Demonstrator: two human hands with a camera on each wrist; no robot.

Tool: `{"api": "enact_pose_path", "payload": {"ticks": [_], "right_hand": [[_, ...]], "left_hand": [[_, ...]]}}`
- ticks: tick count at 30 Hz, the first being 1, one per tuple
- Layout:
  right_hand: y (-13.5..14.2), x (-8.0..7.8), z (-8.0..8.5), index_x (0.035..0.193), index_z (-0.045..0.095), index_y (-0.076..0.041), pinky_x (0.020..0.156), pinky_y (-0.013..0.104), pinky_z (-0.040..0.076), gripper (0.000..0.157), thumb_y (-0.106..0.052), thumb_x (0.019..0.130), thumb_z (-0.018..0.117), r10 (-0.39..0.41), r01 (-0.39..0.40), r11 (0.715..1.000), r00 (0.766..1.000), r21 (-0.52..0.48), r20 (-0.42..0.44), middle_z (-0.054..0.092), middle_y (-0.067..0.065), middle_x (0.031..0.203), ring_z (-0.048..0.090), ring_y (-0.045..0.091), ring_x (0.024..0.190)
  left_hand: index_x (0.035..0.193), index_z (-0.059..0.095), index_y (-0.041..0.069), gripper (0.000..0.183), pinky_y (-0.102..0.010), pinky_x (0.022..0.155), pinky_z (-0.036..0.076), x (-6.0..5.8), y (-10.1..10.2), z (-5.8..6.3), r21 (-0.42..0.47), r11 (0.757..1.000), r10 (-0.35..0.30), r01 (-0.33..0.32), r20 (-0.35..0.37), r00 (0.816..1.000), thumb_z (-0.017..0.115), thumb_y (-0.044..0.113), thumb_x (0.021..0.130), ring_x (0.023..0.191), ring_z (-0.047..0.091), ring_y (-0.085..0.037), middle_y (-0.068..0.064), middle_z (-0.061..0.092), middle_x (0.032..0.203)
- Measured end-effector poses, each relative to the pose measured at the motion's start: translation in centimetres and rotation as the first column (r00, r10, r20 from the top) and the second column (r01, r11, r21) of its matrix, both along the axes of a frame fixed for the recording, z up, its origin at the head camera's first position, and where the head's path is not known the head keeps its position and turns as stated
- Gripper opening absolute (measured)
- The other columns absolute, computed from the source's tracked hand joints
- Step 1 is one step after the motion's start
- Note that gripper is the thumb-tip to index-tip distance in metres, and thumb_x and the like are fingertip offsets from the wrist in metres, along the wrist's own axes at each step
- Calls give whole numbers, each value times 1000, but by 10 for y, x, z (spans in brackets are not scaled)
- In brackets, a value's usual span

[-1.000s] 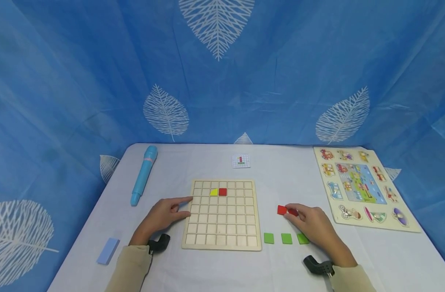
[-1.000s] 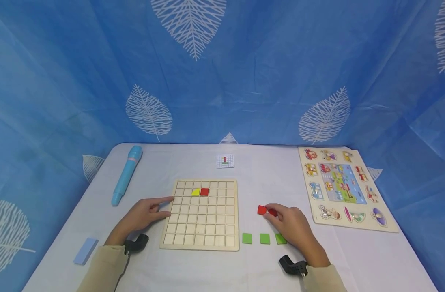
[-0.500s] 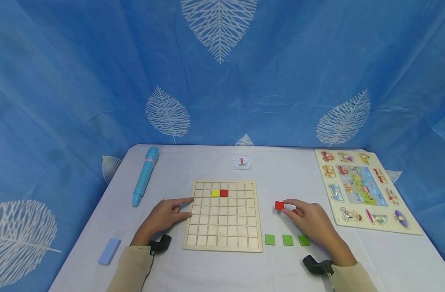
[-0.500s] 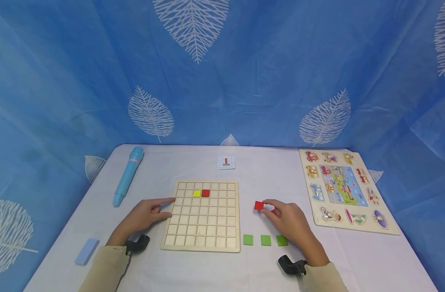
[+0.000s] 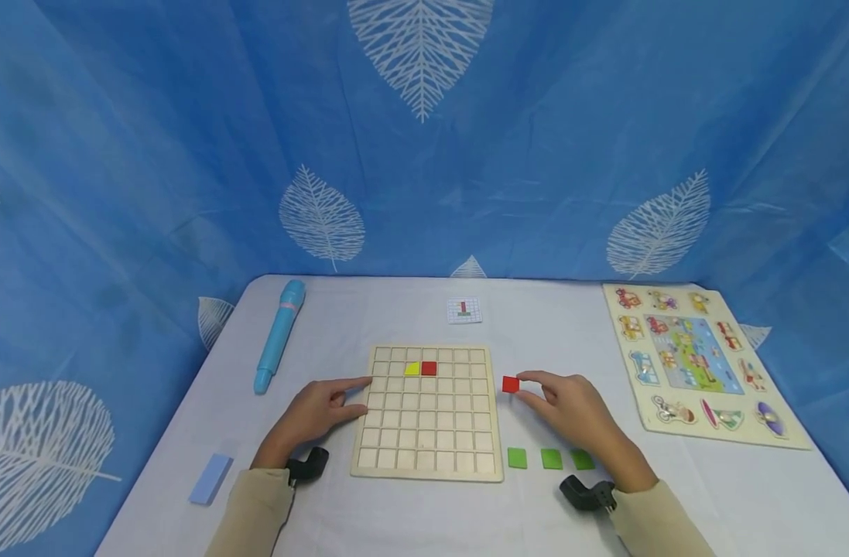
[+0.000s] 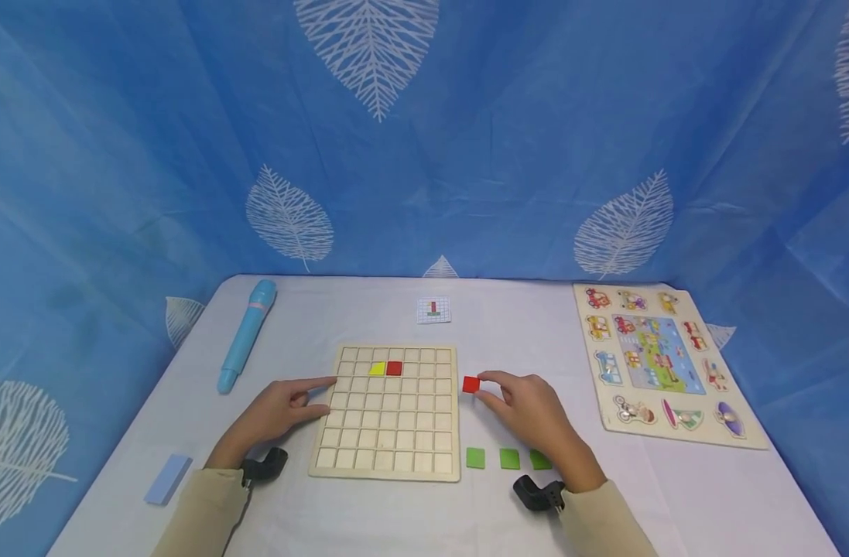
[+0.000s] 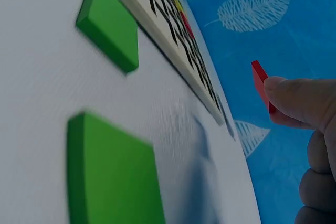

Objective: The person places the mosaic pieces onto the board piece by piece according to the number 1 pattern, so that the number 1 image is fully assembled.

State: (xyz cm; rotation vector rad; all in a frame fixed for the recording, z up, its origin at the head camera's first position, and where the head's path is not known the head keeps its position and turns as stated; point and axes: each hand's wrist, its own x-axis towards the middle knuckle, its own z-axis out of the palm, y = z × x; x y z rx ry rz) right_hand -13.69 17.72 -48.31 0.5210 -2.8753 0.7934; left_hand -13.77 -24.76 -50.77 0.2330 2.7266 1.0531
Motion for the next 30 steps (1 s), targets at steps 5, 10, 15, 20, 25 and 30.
{"api": "enact_pose_path", "payload": {"ticks": [5,10,15,20,25,30], "right_hand": [[-16,-3,-1,118,77,-20,52,27,27,31,-31,90,81,28,-27,999,999,-41,23,30,-12,51,25,5,48],[-32,-4,-4,118,77,-19,51,25,26,30,-32,91,80,61,-56,995,997,-82,53,31,-13,52,25,3,48],[-45,-6,-7,120,77,-20,48,24,24,32,-33,91,80,66,-53,988,994,-147,85,32,-12,52,27,4,47],[-58,-11,-13,118,77,-20,46,24,23,29,-31,91,80,107,-71,949,989,-308,102,31,-12,52,25,4,47],[-77,-17,-17,118,77,-19,45,24,21,29,-32,92,79,109,-57,914,988,-401,107,32,-10,51,25,5,46],[-97,-23,-23,118,77,-18,44,24,22,29,-29,92,79,105,-61,909,991,-412,86,33,-9,51,25,6,45]], "left_hand": [[138,67,24,54,-25,50,29,0,1,-1,-1,1000,3,-3,-9,1000,82,33,87,51,35,-10,6,42,57],[138,67,25,54,-25,50,29,2,2,-2,-13,1000,13,-13,-2,1000,82,33,87,51,35,-10,6,42,57],[138,67,24,54,-25,50,28,1,2,-2,-8,1000,13,-13,-10,1000,83,31,87,51,34,-10,6,40,57],[139,66,24,54,-25,50,29,1,1,-3,-6,1000,6,-6,-2,1000,82,32,88,51,34,-10,6,40,57],[139,67,24,55,-25,50,29,1,0,-4,-6,1000,1,-1,-13,1000,82,32,87,51,35,-10,5,41,56],[139,66,24,55,-25,50,29,1,0,-5,0,1000,1,-1,-5,1000,82,33,87,51,35,-11,5,40,57]]}}
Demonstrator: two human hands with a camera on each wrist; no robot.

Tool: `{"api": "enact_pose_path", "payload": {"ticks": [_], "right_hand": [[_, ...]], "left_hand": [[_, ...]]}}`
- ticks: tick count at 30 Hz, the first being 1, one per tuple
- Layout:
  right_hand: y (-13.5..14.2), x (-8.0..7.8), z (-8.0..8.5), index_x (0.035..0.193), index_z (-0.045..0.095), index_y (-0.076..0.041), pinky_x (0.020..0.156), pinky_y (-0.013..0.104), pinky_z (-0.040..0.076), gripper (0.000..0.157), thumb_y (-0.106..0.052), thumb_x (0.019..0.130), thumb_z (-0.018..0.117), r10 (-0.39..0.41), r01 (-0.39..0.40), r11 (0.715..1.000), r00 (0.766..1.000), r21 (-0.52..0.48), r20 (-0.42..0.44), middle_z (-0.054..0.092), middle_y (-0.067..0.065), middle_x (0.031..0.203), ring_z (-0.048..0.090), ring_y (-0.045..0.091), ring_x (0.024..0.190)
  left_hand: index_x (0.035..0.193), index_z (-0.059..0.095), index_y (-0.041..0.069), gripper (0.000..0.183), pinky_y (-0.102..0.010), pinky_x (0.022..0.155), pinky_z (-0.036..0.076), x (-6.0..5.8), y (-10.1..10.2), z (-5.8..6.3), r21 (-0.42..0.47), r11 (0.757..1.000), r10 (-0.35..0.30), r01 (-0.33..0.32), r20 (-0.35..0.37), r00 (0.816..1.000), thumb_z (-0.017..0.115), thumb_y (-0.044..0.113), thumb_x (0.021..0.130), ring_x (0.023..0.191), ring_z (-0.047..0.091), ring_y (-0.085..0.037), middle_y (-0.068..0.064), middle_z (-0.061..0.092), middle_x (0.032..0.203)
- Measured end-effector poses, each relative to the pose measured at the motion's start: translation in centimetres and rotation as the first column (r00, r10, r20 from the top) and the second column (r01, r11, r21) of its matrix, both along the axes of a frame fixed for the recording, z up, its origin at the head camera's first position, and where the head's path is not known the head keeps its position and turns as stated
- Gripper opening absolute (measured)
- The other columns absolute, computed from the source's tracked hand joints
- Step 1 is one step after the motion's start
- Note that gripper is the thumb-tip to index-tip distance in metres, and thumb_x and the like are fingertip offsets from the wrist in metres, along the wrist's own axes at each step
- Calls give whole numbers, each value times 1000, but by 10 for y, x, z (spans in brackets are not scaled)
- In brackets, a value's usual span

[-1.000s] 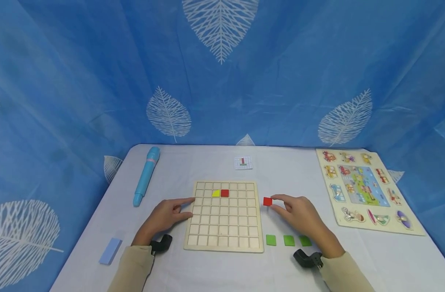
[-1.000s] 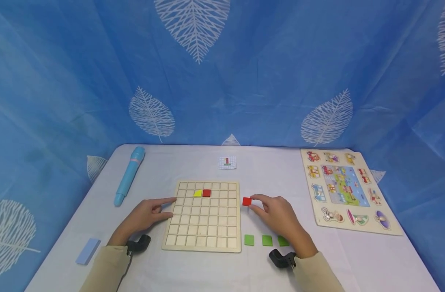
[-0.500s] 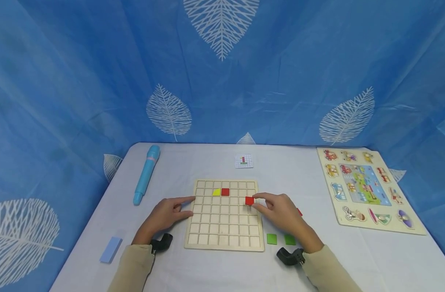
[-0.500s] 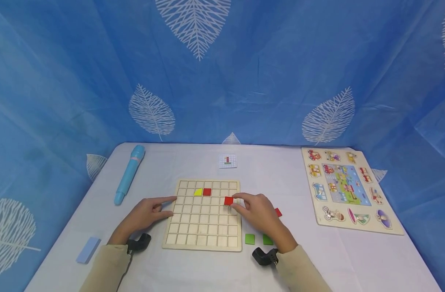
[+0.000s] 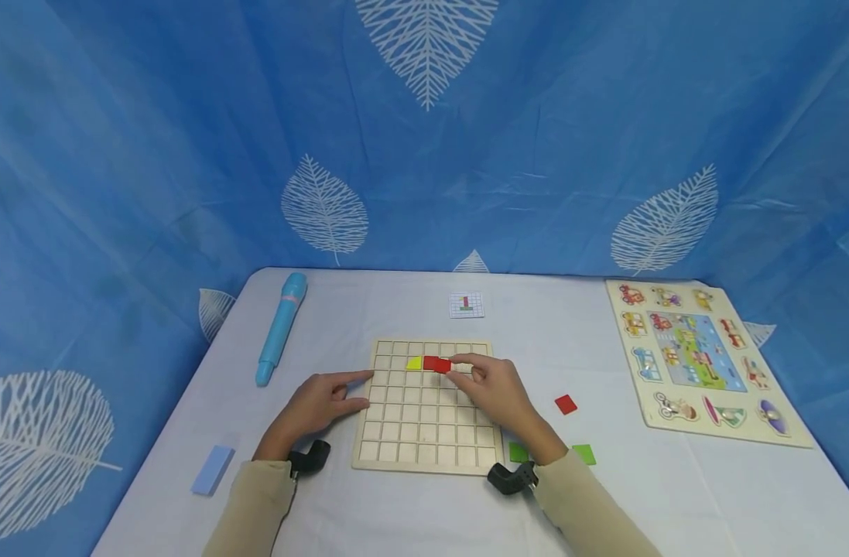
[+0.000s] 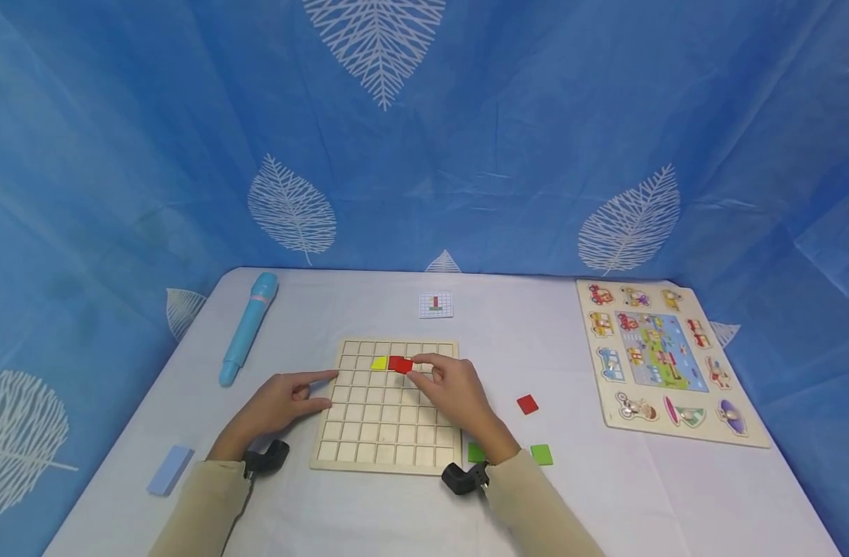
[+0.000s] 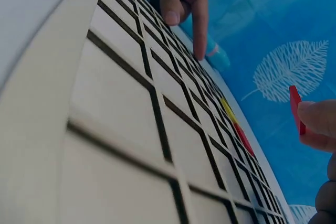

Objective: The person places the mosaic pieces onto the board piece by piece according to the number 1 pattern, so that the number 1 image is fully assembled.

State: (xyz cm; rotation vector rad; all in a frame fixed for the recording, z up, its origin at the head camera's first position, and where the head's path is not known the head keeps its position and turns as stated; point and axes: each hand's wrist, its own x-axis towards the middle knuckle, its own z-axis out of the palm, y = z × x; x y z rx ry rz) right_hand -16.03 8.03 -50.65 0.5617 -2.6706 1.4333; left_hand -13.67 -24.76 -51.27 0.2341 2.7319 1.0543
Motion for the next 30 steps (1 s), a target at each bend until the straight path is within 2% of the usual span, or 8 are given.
{"api": "enact_pose_path", "payload": {"ticks": [7,13,22,30], "right_hand": [[-11,-2,-12,119,77,-18,45,24,26,28,-31,94,77,-6,6,1000,1000,12,3,35,-10,51,26,4,45],[-14,-2,-17,120,77,-19,46,24,26,29,-33,96,75,-17,17,998,1000,63,2,38,-10,51,28,4,45],[-25,2,-13,121,76,-16,48,25,25,32,-35,95,75,-29,55,964,994,258,-104,33,-14,49,26,2,46],[-27,4,-12,120,77,-15,47,24,23,30,-32,95,75,-24,58,960,992,276,-125,29,-16,47,24,1,46]], "left_hand": [[139,66,24,55,-25,50,29,0,2,2,5,1000,-1,1,-4,1000,82,33,87,52,36,-11,5,40,57],[139,66,26,55,-25,50,30,1,1,2,2,1000,11,-11,10,1000,82,34,87,52,37,-11,5,42,58],[139,67,24,55,-25,50,29,0,0,3,-10,1000,9,-9,-5,1000,83,32,87,53,36,-11,5,40,58],[138,67,24,55,-26,50,28,1,3,3,-5,1000,19,-19,6,1000,83,31,86,53,36,-12,5,39,58]]}}
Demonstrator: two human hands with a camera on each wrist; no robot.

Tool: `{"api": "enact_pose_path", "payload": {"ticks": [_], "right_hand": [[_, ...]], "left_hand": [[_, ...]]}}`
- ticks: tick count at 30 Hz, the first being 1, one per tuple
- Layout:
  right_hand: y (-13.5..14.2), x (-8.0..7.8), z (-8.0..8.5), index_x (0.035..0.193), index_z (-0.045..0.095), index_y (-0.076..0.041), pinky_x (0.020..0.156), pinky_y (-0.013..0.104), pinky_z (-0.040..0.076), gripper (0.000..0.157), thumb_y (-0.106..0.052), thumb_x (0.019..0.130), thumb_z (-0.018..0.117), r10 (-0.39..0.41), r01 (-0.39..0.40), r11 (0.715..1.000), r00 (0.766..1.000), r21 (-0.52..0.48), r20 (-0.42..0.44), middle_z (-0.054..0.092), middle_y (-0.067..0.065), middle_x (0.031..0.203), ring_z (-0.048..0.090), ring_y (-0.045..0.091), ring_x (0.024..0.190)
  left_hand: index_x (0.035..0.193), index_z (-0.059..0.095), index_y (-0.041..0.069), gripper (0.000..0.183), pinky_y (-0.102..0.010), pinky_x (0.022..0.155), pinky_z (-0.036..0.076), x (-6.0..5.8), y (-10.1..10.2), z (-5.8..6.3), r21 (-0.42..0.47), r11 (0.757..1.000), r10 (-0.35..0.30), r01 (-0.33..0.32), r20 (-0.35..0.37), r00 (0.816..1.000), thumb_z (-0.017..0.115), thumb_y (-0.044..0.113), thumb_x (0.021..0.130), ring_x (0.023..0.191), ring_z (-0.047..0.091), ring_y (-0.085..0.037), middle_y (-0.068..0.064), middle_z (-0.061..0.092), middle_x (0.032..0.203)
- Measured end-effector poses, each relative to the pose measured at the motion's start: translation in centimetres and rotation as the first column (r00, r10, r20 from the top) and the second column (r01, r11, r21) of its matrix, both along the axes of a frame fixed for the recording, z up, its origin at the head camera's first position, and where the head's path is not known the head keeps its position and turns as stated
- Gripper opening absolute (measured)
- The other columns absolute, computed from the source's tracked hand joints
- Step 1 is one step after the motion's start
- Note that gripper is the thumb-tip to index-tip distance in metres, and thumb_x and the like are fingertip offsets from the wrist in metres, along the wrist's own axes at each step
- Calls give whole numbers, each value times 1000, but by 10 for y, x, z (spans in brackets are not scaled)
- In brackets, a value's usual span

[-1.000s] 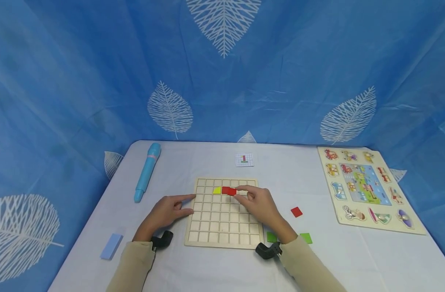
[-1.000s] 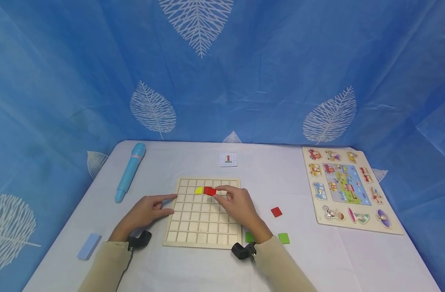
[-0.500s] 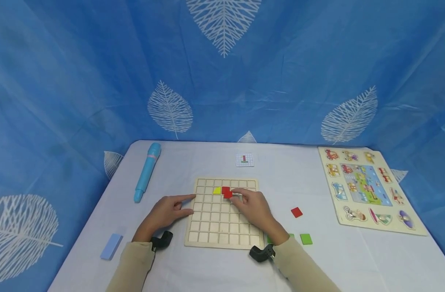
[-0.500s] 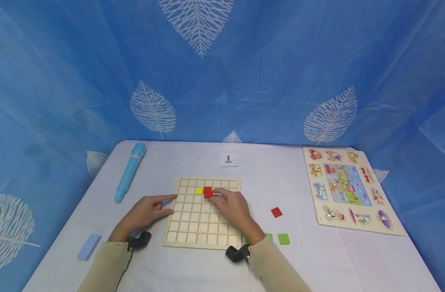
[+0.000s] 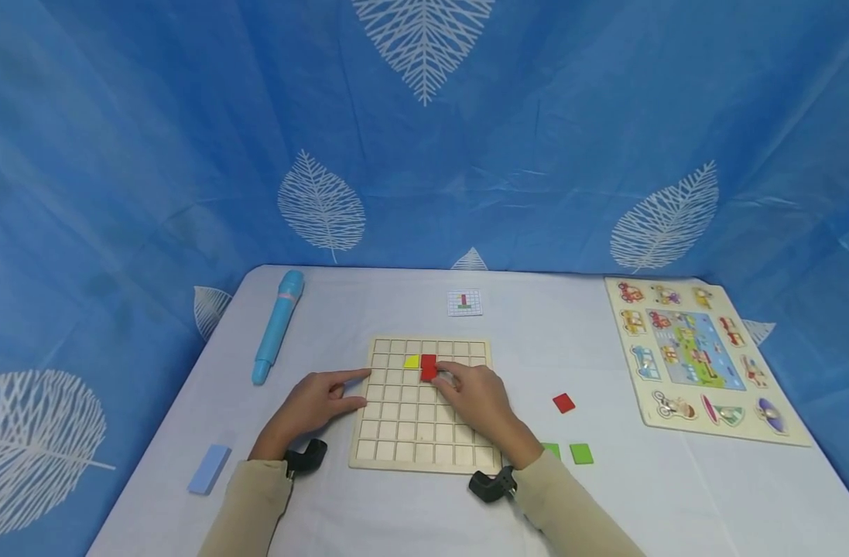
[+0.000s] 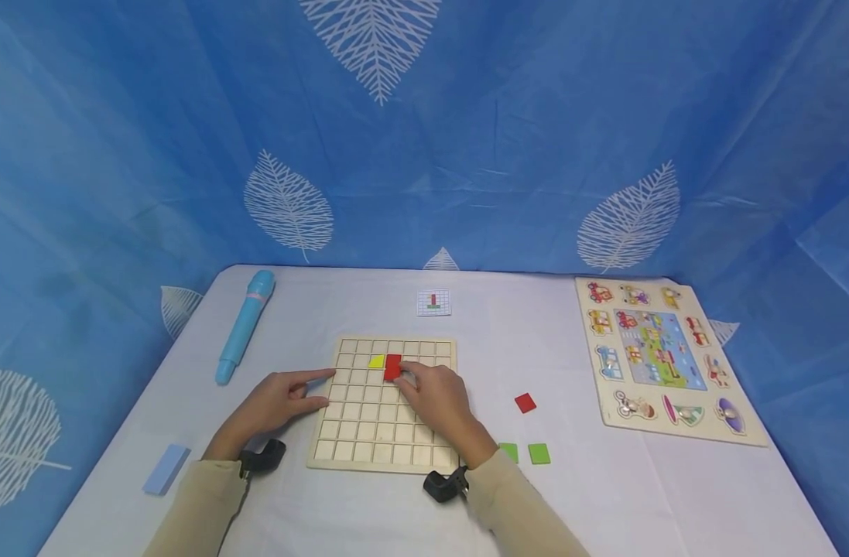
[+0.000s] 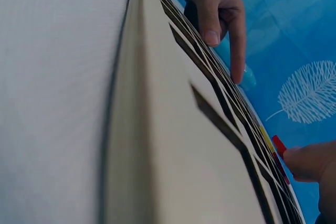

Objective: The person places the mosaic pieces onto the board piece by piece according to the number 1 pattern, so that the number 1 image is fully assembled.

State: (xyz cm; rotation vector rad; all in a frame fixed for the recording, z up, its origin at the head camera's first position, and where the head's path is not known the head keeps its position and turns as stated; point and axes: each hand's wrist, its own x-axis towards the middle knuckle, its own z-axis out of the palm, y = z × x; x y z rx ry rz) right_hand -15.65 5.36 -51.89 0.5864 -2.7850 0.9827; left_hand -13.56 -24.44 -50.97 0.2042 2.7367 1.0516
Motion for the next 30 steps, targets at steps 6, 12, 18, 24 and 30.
{"api": "enact_pose_path", "payload": {"ticks": [6,12,18,24,30], "right_hand": [[-1,2,-2,122,76,-15,45,24,24,31,-32,95,74,10,-11,1000,1000,25,13,32,-16,47,26,1,45],[-1,3,-1,123,76,-15,45,24,25,32,-32,96,74,20,-21,999,1000,50,14,33,-15,47,27,2,46],[-1,3,-1,124,76,-17,46,23,25,33,-33,96,74,31,-31,997,1000,77,-1,34,-16,46,27,1,46],[-1,2,-1,125,75,-16,46,24,24,34,-31,95,75,30,-29,997,999,72,-23,31,-16,46,25,1,46],[-1,1,-1,122,76,-15,45,24,23,33,-30,93,77,27,-25,999,999,46,-34,32,-16,46,25,1,45]], "left_hand": [[139,67,24,55,-25,51,29,1,-1,-2,1,1000,-1,1,10,1000,83,31,87,53,36,-11,6,40,58],[139,67,24,55,-25,50,28,1,-2,-3,3,1000,-10,10,4,1000,82,33,87,52,34,-9,7,38,57],[139,67,23,55,-25,50,28,1,-2,-3,9,1000,-17,17,-2,1000,83,32,87,52,33,-10,7,37,57],[139,66,24,55,-25,50,28,-1,-3,-2,6,1000,-17,17,1,1000,82,33,87,52,34,-9,6,38,57],[139,66,24,55,-25,49,28,-2,-3,-2,13,1000,-18,18,-5,1000,83,32,87,52,34,-10,6,39,57]]}}
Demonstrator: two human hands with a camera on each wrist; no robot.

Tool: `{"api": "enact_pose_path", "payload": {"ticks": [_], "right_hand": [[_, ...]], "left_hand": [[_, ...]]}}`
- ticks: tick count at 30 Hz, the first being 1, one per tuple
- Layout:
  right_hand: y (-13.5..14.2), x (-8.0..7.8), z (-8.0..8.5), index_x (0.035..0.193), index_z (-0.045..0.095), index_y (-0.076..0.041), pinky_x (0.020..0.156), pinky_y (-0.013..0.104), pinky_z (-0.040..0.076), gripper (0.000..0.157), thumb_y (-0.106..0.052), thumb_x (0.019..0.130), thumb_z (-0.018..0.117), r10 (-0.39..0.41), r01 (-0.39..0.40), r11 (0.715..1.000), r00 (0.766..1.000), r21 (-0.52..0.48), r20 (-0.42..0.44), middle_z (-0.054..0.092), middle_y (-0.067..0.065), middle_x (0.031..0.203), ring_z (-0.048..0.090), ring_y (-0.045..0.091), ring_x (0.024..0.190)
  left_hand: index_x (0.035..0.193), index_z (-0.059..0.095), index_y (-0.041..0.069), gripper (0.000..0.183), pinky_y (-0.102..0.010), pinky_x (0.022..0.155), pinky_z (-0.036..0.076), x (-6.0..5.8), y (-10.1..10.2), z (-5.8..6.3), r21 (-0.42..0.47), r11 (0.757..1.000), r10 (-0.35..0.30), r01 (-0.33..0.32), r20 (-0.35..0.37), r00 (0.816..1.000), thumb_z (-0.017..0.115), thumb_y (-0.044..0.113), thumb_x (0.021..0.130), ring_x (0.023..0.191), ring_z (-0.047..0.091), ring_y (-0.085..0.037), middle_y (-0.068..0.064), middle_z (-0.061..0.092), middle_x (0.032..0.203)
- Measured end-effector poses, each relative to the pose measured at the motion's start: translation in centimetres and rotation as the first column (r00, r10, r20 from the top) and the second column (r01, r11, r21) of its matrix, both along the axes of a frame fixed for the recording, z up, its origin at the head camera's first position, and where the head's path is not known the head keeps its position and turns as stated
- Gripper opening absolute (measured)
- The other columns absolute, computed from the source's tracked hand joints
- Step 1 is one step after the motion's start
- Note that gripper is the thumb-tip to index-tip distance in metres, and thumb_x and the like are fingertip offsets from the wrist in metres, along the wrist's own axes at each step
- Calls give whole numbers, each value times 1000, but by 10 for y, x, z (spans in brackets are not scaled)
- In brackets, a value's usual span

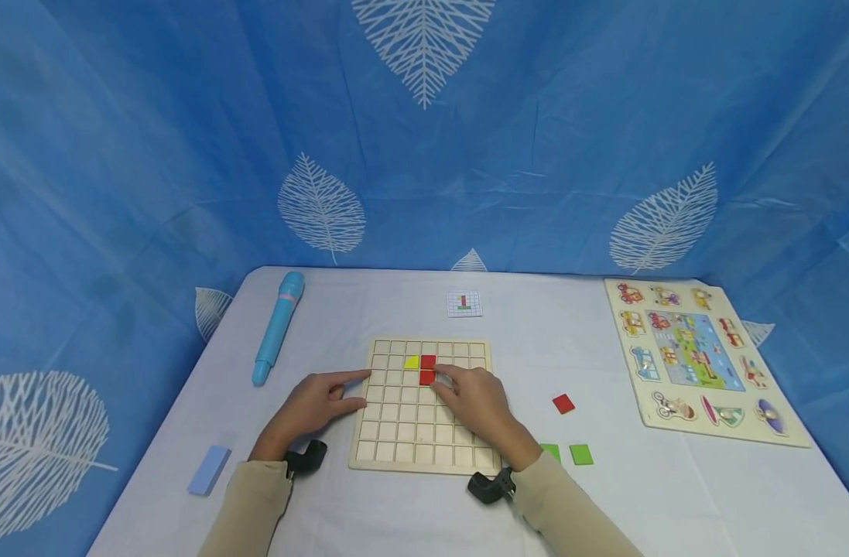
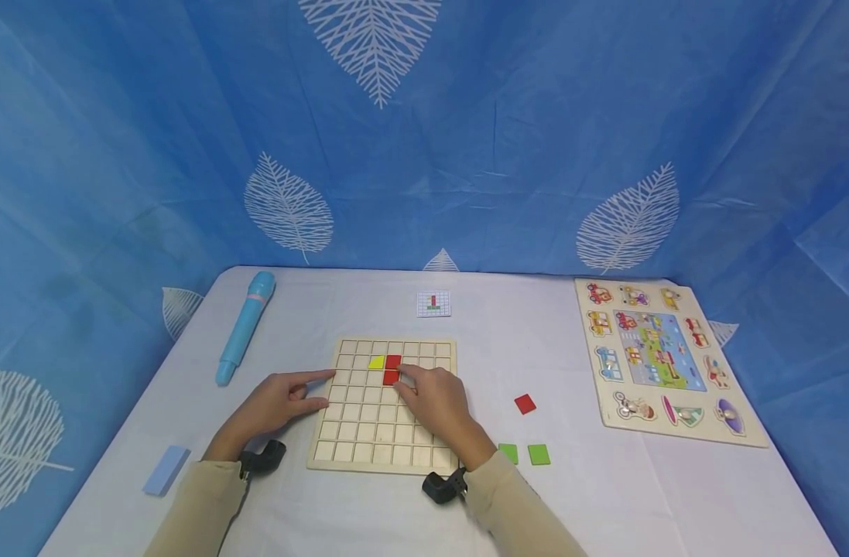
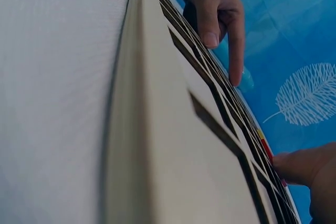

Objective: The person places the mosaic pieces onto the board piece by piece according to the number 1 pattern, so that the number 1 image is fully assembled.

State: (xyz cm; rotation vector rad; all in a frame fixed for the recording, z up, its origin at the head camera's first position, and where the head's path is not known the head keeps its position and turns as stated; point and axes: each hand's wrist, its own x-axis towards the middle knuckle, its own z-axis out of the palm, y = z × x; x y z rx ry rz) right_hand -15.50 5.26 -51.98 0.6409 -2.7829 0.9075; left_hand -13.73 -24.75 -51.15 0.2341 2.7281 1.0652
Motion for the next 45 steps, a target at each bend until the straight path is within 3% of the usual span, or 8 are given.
{"api": "enact_pose_path", "payload": {"ticks": [9,15,21,29,40,45], "right_hand": [[3,0,3,121,77,-17,47,24,24,30,-32,94,76,5,-4,999,999,-39,39,28,-18,46,23,0,44],[13,1,14,122,76,-19,51,26,29,29,-29,95,75,-17,20,998,998,-60,53,33,-14,48,28,3,46],[32,8,29,123,76,-20,51,26,30,31,-24,93,79,-74,81,993,994,-85,75,37,-11,51,31,5,48],[63,16,40,134,70,-19,44,24,27,38,-16,96,74,-98,106,987,993,-120,68,30,-11,50,26,4,44],[122,32,29,139,64,-19,44,26,29,46,-16,95,75,-176,176,979,984,-100,11,30,-11,51,21,3,45],[145,38,27,136,67,-18,43,26,31,45,-21,93,79,-214,218,973,976,-73,48,34,-10,52,27,5,44]], "left_hand": [[138,67,24,54,-25,49,29,-1,-2,-3,-2,1000,-9,9,-13,1000,82,34,88,52,35,-9,7,40,58],[138,67,25,54,-26,49,29,-1,-2,-1,8,1000,-12,12,-13,1000,82,35,88,52,35,-10,7,41,58],[139,67,25,54,-25,49,30,-2,-2,-1,0,1000,-21,21,-13,1000,81,36,88,51,36,-10,7,41,58],[140,66,25,55,-25,49,29,-2,-3,0,-3,1000,-11,11,0,1000,81,37,88,51,35,-9,7,40,57],[140,66,25,55,-25,50,29,-2,0,-1,-8,1000,-21,21,-1,1000,81,37,88,52,35,-10,7,39,57],[140,66,24,55,-25,50,29,-1,-1,1,-17,1000,-8,8,-2,1000,82,35,88,51,34,-10,7,39,57]]}}
